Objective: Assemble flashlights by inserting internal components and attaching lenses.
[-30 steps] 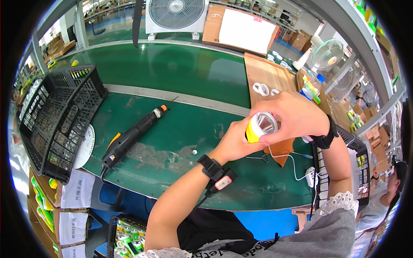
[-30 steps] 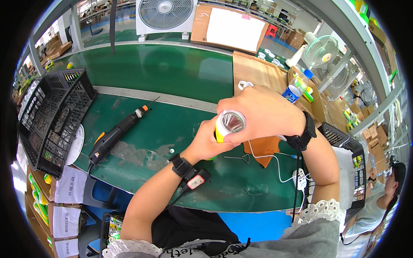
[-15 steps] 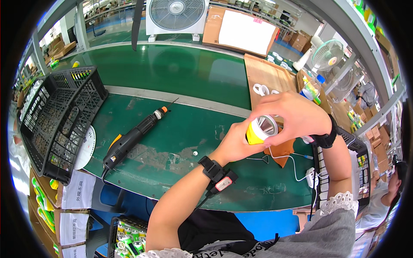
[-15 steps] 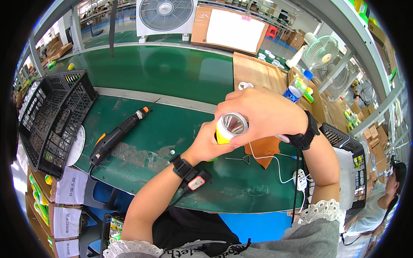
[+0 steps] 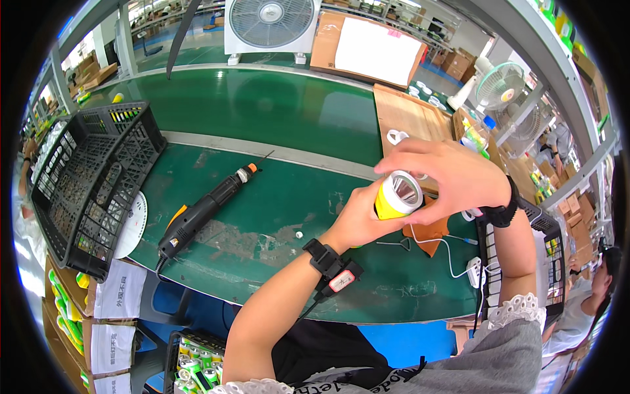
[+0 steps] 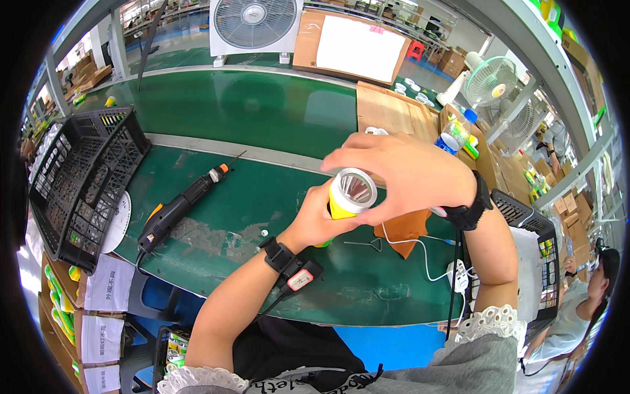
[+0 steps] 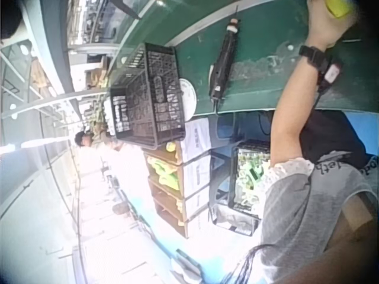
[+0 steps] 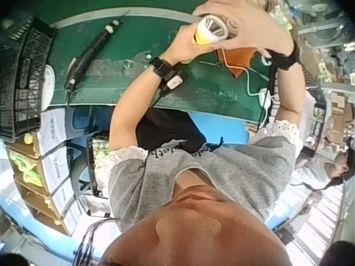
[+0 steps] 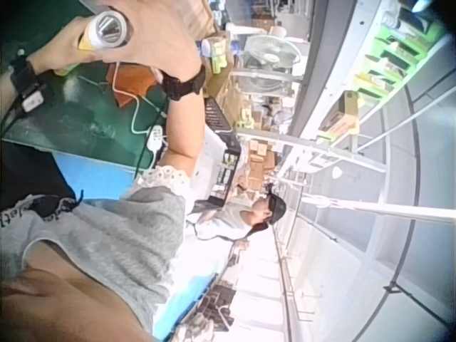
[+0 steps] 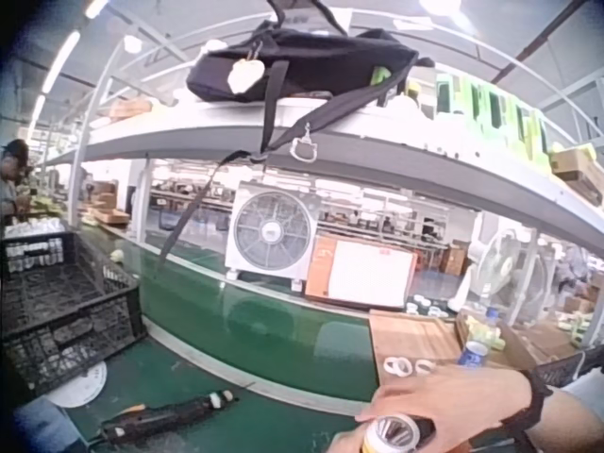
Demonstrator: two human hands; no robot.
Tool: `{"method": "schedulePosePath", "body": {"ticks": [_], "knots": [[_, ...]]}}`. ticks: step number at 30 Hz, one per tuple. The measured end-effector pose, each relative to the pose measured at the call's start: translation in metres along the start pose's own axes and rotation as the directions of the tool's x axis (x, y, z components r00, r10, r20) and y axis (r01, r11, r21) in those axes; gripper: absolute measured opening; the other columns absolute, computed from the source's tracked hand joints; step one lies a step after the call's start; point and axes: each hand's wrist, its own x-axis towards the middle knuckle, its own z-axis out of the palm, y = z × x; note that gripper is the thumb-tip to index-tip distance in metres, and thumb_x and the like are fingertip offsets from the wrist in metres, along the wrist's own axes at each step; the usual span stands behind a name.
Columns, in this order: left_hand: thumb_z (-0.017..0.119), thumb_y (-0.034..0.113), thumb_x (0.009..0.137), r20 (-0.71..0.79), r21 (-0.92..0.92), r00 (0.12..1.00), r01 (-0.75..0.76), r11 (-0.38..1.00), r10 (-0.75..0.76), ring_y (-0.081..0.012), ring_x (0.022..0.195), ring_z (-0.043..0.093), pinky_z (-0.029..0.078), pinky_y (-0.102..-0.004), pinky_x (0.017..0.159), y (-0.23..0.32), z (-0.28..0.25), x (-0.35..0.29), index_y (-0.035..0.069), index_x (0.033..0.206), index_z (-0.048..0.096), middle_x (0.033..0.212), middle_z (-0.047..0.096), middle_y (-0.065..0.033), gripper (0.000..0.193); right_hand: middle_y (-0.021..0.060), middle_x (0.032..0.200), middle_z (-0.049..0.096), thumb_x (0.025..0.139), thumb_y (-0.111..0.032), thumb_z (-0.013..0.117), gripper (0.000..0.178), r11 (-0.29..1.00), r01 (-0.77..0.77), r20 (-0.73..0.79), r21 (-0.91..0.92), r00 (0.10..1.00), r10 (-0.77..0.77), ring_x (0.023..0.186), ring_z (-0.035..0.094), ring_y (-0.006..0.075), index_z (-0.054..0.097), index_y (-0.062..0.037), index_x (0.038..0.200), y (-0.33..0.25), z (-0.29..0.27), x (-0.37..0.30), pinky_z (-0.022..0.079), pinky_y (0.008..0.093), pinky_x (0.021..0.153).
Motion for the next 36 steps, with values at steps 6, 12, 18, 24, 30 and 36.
{"method": "schedulePosePath", "body": {"ticks": [6,12,18,24,30,36], "knots": [[0.074,0.010,0.067,-0.010,-0.046,1.000,0.024,0.999,-0.024,-0.0177,0.089,0.062,0.047,-0.0311,0.081,-0.001,-0.002,-0.002,0.003,0.108,0.054,0.097,0.064,-0.0074,0.047,0.0106,0.086,0.060,0.065,-0.029,0.074,0.048,0.999,-0.042,0.101,-0.012,0.994,0.043,0.081,0.060,0.0299,0.058,-0.0082,0.105,-0.003,0.000,0.004,0.047,0.0365,0.069],[0.075,0.011,0.068,-0.012,-0.011,1.000,0.024,1.000,-0.024,-0.0169,0.089,0.062,0.047,-0.0311,0.081,0.001,0.000,-0.002,0.003,0.109,0.054,0.098,0.064,-0.0073,0.047,0.0115,0.085,0.060,0.066,-0.030,0.073,0.043,0.995,-0.093,0.042,0.027,0.995,0.092,0.080,0.060,0.0302,0.060,-0.0085,0.100,-0.007,0.002,0.002,0.046,0.0372,0.071],[0.076,0.014,0.068,-0.002,-0.003,0.999,0.036,0.999,-0.036,-0.0198,0.092,0.062,0.047,-0.0317,0.083,0.001,0.000,-0.001,0.003,0.112,0.052,0.099,0.064,-0.0099,0.051,0.0126,0.081,0.063,0.065,-0.034,0.074,0.044,0.996,0.024,0.061,0.081,0.998,-0.029,0.076,0.060,0.0318,0.061,-0.0086,0.099,0.002,0.001,0.001,0.046,0.0383,0.073],[0.075,0.013,0.068,0.010,0.000,0.999,0.040,0.999,-0.040,-0.0181,0.092,0.062,0.047,-0.0315,0.083,-0.002,-0.002,-0.001,0.003,0.111,0.053,0.100,0.064,-0.0084,0.049,0.0104,0.094,0.061,0.065,-0.025,0.075,0.048,0.983,-0.166,0.150,-0.078,0.973,0.176,0.079,0.060,0.0317,0.059,-0.0093,0.108,-0.008,-0.002,0.003,0.049,0.0363,0.074],[0.076,0.015,0.068,-0.007,-0.006,1.000,-0.005,1.000,0.005,-0.0220,0.094,0.063,0.047,-0.0319,0.083,0.000,0.000,-0.001,0.004,0.114,0.051,0.101,0.064,-0.0109,0.053,0.0111,0.096,0.061,0.066,-0.020,0.072,0.044,0.983,0.087,0.090,0.163,0.991,-0.103,0.088,0.059,0.0310,0.059,-0.0093,0.107,0.008,-0.002,0.001,0.046,0.0375,0.079],[0.076,0.016,0.069,-0.003,-0.005,1.000,0.008,1.000,-0.008,-0.0216,0.093,0.063,0.047,-0.0316,0.083,-0.001,0.000,-0.001,0.003,0.114,0.052,0.101,0.064,-0.0106,0.053,0.0096,0.097,0.060,0.064,-0.019,0.074,0.046,0.991,0.087,0.114,0.098,0.989,-0.098,0.088,0.059,0.0297,0.059,-0.0096,0.107,0.006,-0.003,0.002,0.047,0.0365,0.077]]}}
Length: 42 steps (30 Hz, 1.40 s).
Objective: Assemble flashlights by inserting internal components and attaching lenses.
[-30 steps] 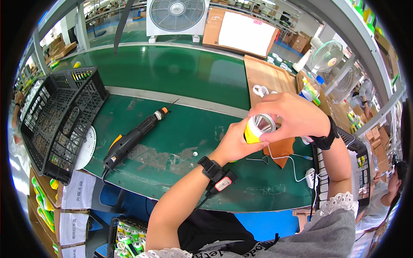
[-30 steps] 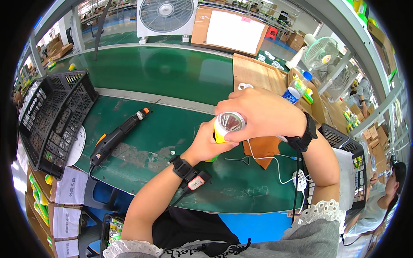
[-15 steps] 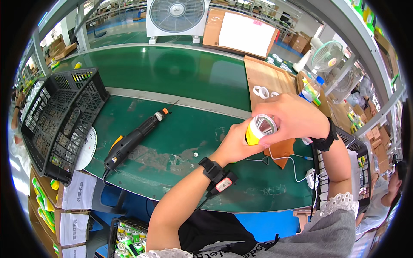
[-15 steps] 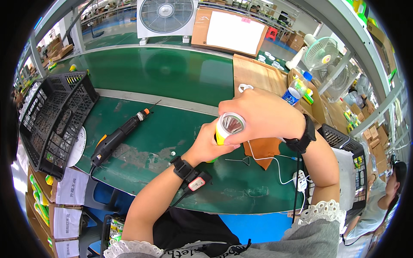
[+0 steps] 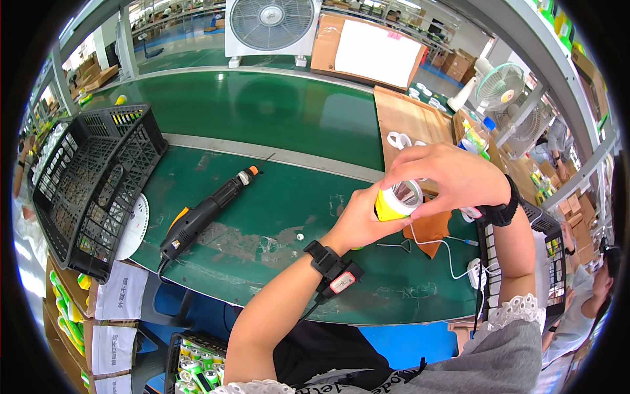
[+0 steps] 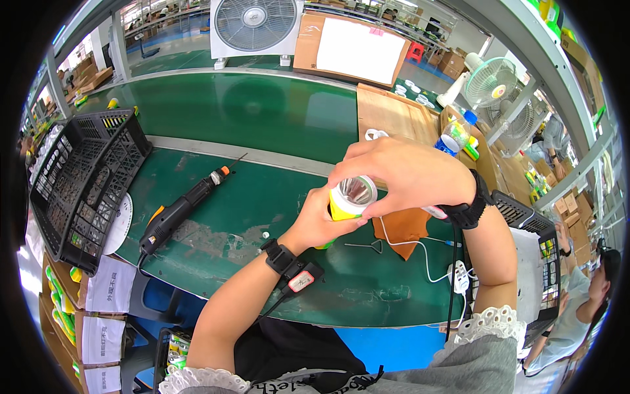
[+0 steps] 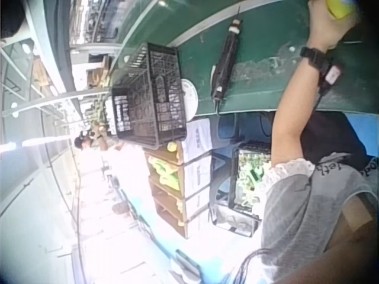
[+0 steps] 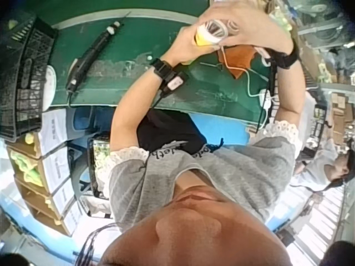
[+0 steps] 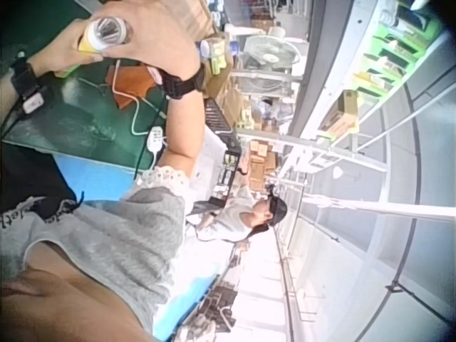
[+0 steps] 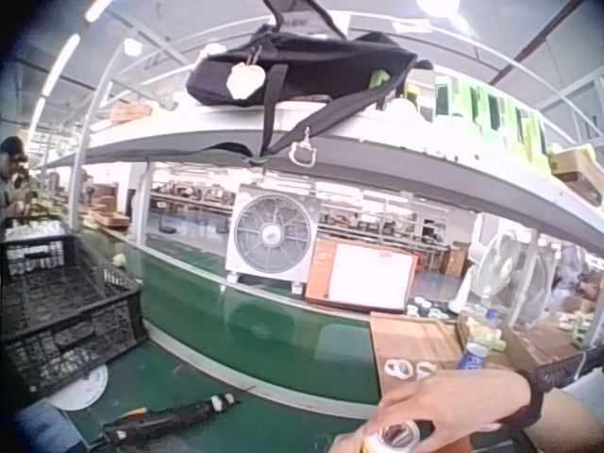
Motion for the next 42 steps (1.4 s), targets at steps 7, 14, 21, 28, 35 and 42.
{"method": "schedulePosePath", "body": {"ticks": [7,14,21,28,35,42], "knots": [[0.075,0.016,0.069,0.025,0.007,0.999,0.027,1.000,-0.027,-0.0180,0.089,0.062,0.047,-0.0313,0.081,0.000,0.000,0.000,0.003,0.109,0.053,0.099,0.064,-0.0082,0.048,0.0083,0.086,0.063,0.062,-0.030,0.079,0.049,0.985,-0.170,0.043,0.039,0.985,0.168,0.071,0.063,0.0245,0.059,-0.0062,0.100,-0.006,-0.003,0.002,0.049,0.0328,0.063],[0.076,0.015,0.068,0.019,0.006,0.999,0.038,0.999,-0.038,-0.0185,0.090,0.062,0.047,-0.0314,0.081,0.002,0.000,-0.001,0.003,0.109,0.053,0.098,0.064,-0.0082,0.048,0.0114,0.075,0.061,0.061,-0.028,0.076,0.041,0.971,-0.241,0.035,0.002,0.970,0.241,0.076,0.059,0.0309,0.057,-0.0076,0.091,-0.012,-0.002,0.003,0.044,0.0380,0.068],[0.075,0.013,0.068,0.017,-0.054,1.000,0.015,0.998,-0.014,-0.0181,0.090,0.062,0.047,-0.0312,0.081,0.005,0.000,-0.001,0.003,0.109,0.054,0.099,0.064,-0.0081,0.047,0.0110,0.090,0.061,0.064,-0.022,0.072,0.044,0.998,-0.048,0.018,0.029,0.999,0.048,0.085,0.058,0.0319,0.056,-0.0091,0.102,-0.002,0.000,0.000,0.044,0.0389,0.075],[0.075,0.013,0.069,0.000,0.020,1.000,0.014,1.000,-0.014,-0.0203,0.093,0.062,0.047,-0.0312,0.083,-0.001,-0.001,-0.001,0.002,0.113,0.052,0.101,0.064,-0.0098,0.051,0.0107,0.100,0.057,0.066,-0.015,0.072,0.044,1.000,-0.013,0.008,0.008,1.000,0.013,0.091,0.056,0.0319,0.055,-0.0097,0.106,-0.002,-0.001,-0.002,0.045,0.0389,0.078],[0.075,0.012,0.067,-0.009,-0.038,1.000,0.005,0.999,-0.006,-0.0171,0.088,0.062,0.047,-0.0303,0.080,0.003,0.000,0.000,0.003,0.108,0.054,0.098,0.064,-0.0076,0.046,0.0109,0.084,0.061,0.064,-0.022,0.074,0.042,0.997,-0.021,-0.024,0.068,0.999,0.023,0.085,0.058,0.0310,0.057,-0.0093,0.100,-0.005,-0.001,0.002,0.045,0.0374,0.073],[0.076,0.013,0.067,-0.010,-0.001,0.999,0.036,0.999,-0.036,-0.0173,0.087,0.061,0.046,-0.0308,0.080,0.003,-0.001,0.000,0.003,0.107,0.054,0.096,0.064,-0.0078,0.048,0.0101,0.072,0.062,0.065,-0.038,0.073,0.041,0.952,-0.289,-0.030,-0.103,0.957,0.287,0.066,0.061,0.0281,0.059,-0.0084,0.089,-0.009,0.004,0.004,0.046,0.0359,0.059]]}}
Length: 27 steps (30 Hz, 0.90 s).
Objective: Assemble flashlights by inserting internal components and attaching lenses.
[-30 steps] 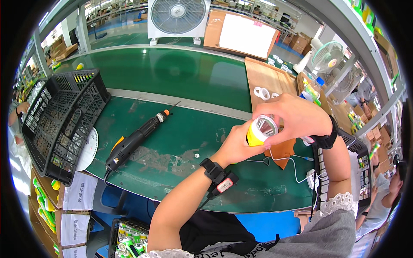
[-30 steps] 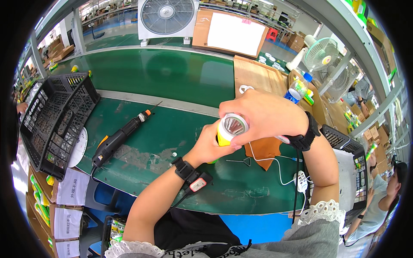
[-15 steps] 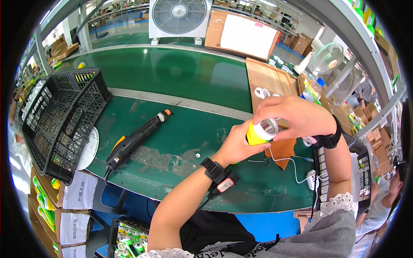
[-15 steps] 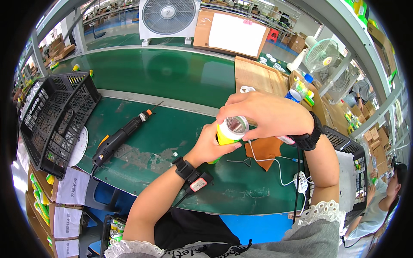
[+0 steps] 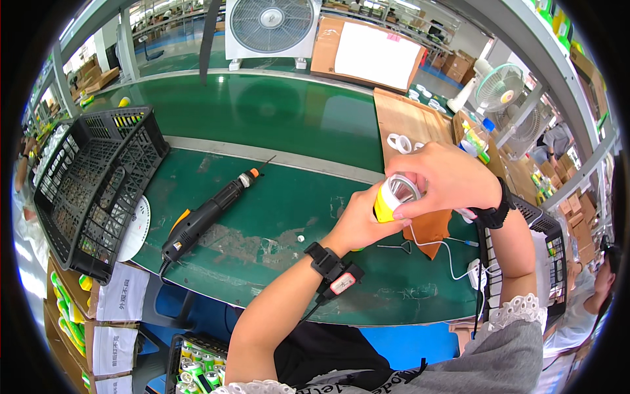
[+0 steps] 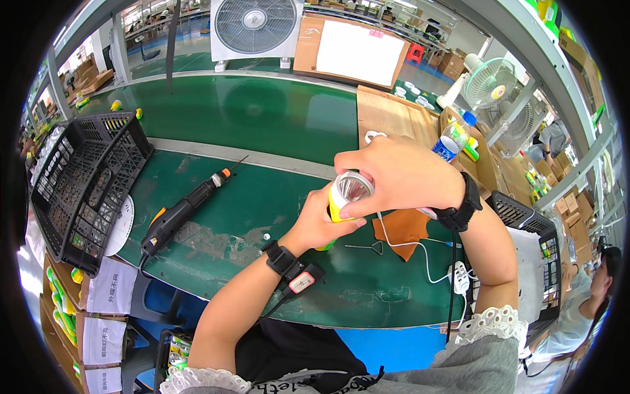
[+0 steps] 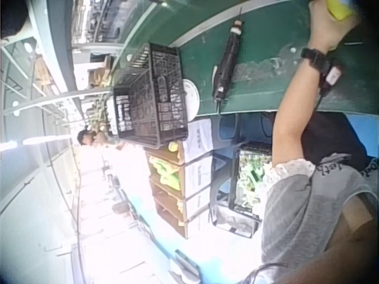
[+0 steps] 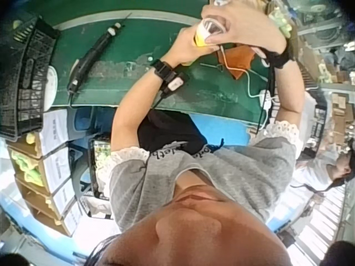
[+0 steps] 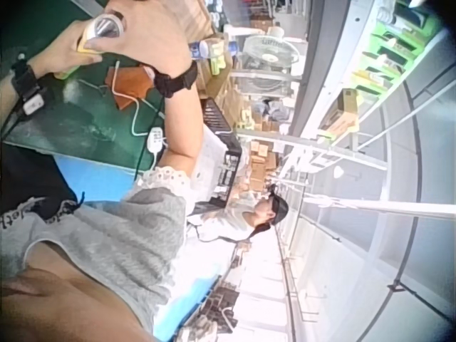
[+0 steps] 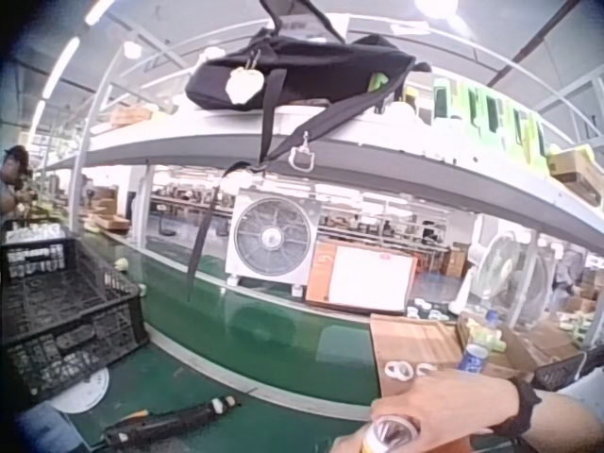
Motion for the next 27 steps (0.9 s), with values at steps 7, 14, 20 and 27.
{"method": "schedulePosePath", "body": {"ticks": [7,14,20,27], "knots": [[0.076,0.019,0.067,-0.004,0.045,1.000,-0.022,0.999,0.022,-0.0229,0.085,0.063,0.047,-0.0318,0.079,-0.003,0.000,0.000,0.003,0.109,0.053,0.095,0.064,-0.0110,0.051,0.0091,0.070,0.062,0.064,-0.036,0.074,0.039,0.998,0.049,-0.062,-0.049,0.997,-0.052,0.064,0.062,0.0276,0.060,-0.0084,0.088,0.000,0.004,-0.001,0.047,0.0343,0.057],[0.076,0.012,0.066,0.006,0.040,1.000,0.012,0.999,-0.012,-0.0191,0.088,0.062,0.046,-0.0313,0.081,-0.003,0.001,0.000,0.003,0.108,0.053,0.097,0.064,-0.0079,0.049,0.0105,0.067,0.061,0.064,-0.037,0.074,0.038,1.000,0.013,-0.072,-0.003,0.997,-0.013,0.061,0.061,0.0287,0.059,-0.0077,0.083,0.001,0.005,-0.002,0.046,0.0348,0.055],[0.076,0.020,0.067,0.011,0.087,1.000,-0.017,0.996,0.016,-0.0260,0.085,0.063,0.048,-0.0330,0.078,-0.003,-0.001,0.000,0.003,0.109,0.052,0.096,0.064,-0.0120,0.050,0.0164,0.066,0.057,0.066,-0.046,0.070,0.046,0.987,-0.157,0.021,-0.044,0.987,0.158,0.071,0.057,0.0330,0.059,-0.0044,0.084,-0.010,0.000,0.001,0.043,0.0395,0.061],[0.076,0.015,0.067,0.000,0.009,0.999,-0.037,0.999,0.037,-0.0218,0.088,0.063,0.048,-0.0320,0.080,-0.003,0.001,0.001,0.003,0.109,0.053,0.097,0.064,-0.0103,0.050,0.0146,0.075,0.062,0.066,-0.042,0.069,0.044,0.960,0.251,-0.090,0.127,0.966,-0.241,0.075,0.061,0.0321,0.059,-0.0078,0.092,0.012,0.008,0.001,0.046,0.0392,0.065]]}}
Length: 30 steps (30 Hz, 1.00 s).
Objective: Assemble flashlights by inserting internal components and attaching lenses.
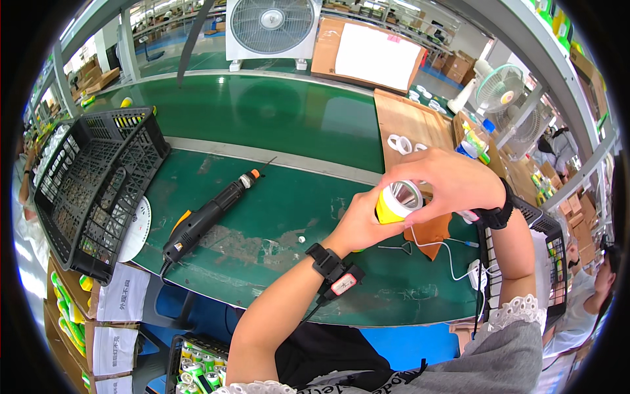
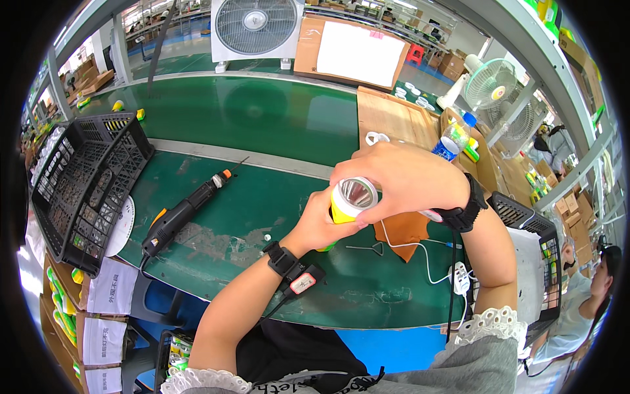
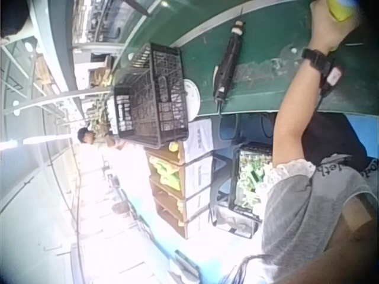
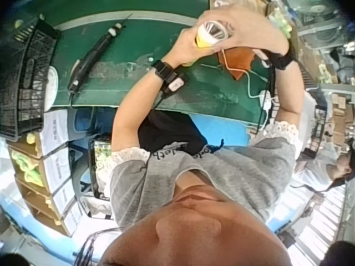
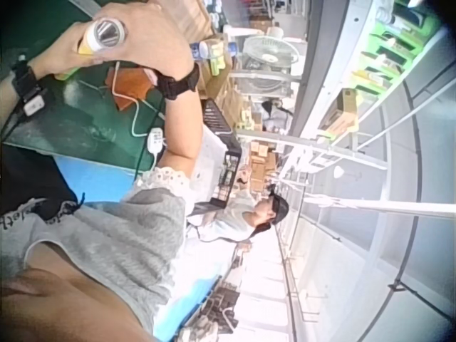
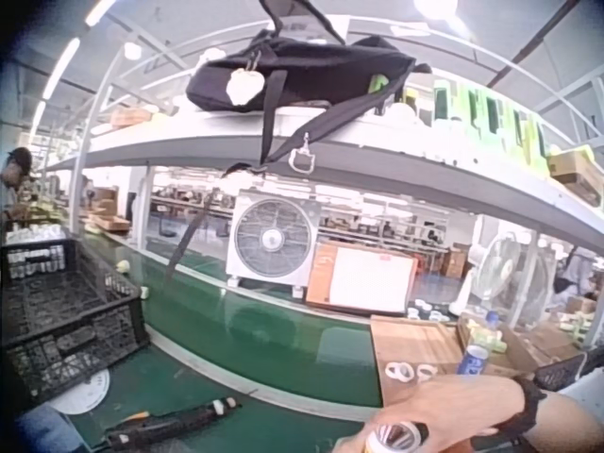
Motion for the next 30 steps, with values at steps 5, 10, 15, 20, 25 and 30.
{"method": "schedulePosePath", "body": {"ticks": [5,10,15,20,25,30], "knots": [[0.076,0.014,0.066,0.012,0.019,0.999,0.043,0.999,-0.043,-0.0195,0.089,0.063,0.047,-0.0320,0.081,-0.002,-0.002,-0.001,0.003,0.107,0.054,0.098,0.064,-0.0090,0.048,0.0126,0.078,0.063,0.067,-0.036,0.070,0.038,0.970,-0.217,0.110,-0.108,0.967,0.229,0.074,0.061,0.0299,0.060,-0.0082,0.091,-0.018,-0.001,0.006,0.047,0.0377,0.064],[0.075,0.014,0.067,0.004,-0.015,1.000,-0.016,1.000,0.016,-0.0197,0.095,0.062,0.046,-0.0321,0.085,0.000,-0.002,-0.001,0.002,0.109,0.054,0.102,0.064,-0.0094,0.048,0.0084,0.094,0.060,0.064,-0.028,0.075,0.045,0.976,-0.164,0.000,-0.142,0.986,0.165,0.084,0.060,0.0290,0.060,-0.0089,0.103,-0.020,0.000,-0.001,0.048,0.0368,0.071],[0.074,0.014,0.069,0.021,-0.024,0.999,0.028,0.999,-0.028,-0.0196,0.096,0.061,0.046,-0.0319,0.086,0.000,-0.002,-0.001,0.002,0.110,0.054,0.103,0.063,-0.0092,0.048,0.0071,0.096,0.056,0.067,-0.026,0.073,0.047,0.999,-0.026,0.081,-0.036,0.996,0.029,0.086,0.058,0.0287,0.059,-0.0131,0.110,-0.009,-0.001,-0.003,0.047,0.0366,0.073],[0.075,0.018,0.069,0.024,0.024,1.000,0.015,1.000,-0.015,-0.0217,0.093,0.063,0.047,-0.0318,0.082,-0.004,-0.002,0.000,0.003,0.115,0.050,0.099,0.064,-0.0110,0.054,0.0075,0.095,0.056,0.069,-0.027,0.073,0.044,0.987,-0.137,0.126,-0.083,0.981,0.147,0.085,0.058,0.0289,0.059,-0.0136,0.109,-0.019,-0.001,0.001,0.047,0.0366,0.072],[0.074,0.013,0.069,0.058,0.067,0.996,0.066,0.996,-0.070,-0.0193,0.095,0.062,0.047,-0.0328,0.084,0.002,-0.002,0.000,0.003,0.110,0.053,0.103,0.063,-0.0091,0.047,0.0107,0.096,0.055,0.076,-0.036,0.064,0.039,0.913,-0.355,0.216,-0.201,0.893,0.395,0.080,0.059,0.0299,0.057,-0.0105,0.105,-0.024,0.004,0.008,0.047,0.0370,0.065],[0.075,0.017,0.068,-0.018,-0.022,1.000,-0.012,1.000,0.012,-0.0212,0.090,0.063,0.047,-0.0319,0.083,-0.007,-0.002,-0.001,0.003,0.111,0.052,0.100,0.064,-0.0109,0.051,0.0093,0.099,0.056,0.070,-0.029,0.071,0.042,0.996,-0.047,-0.015,-0.072,0.999,0.046,0.087,0.059,0.0286,0.059,-0.0135,0.108,-0.009,0.005,-0.005,0.048,0.0362,0.073]]}}
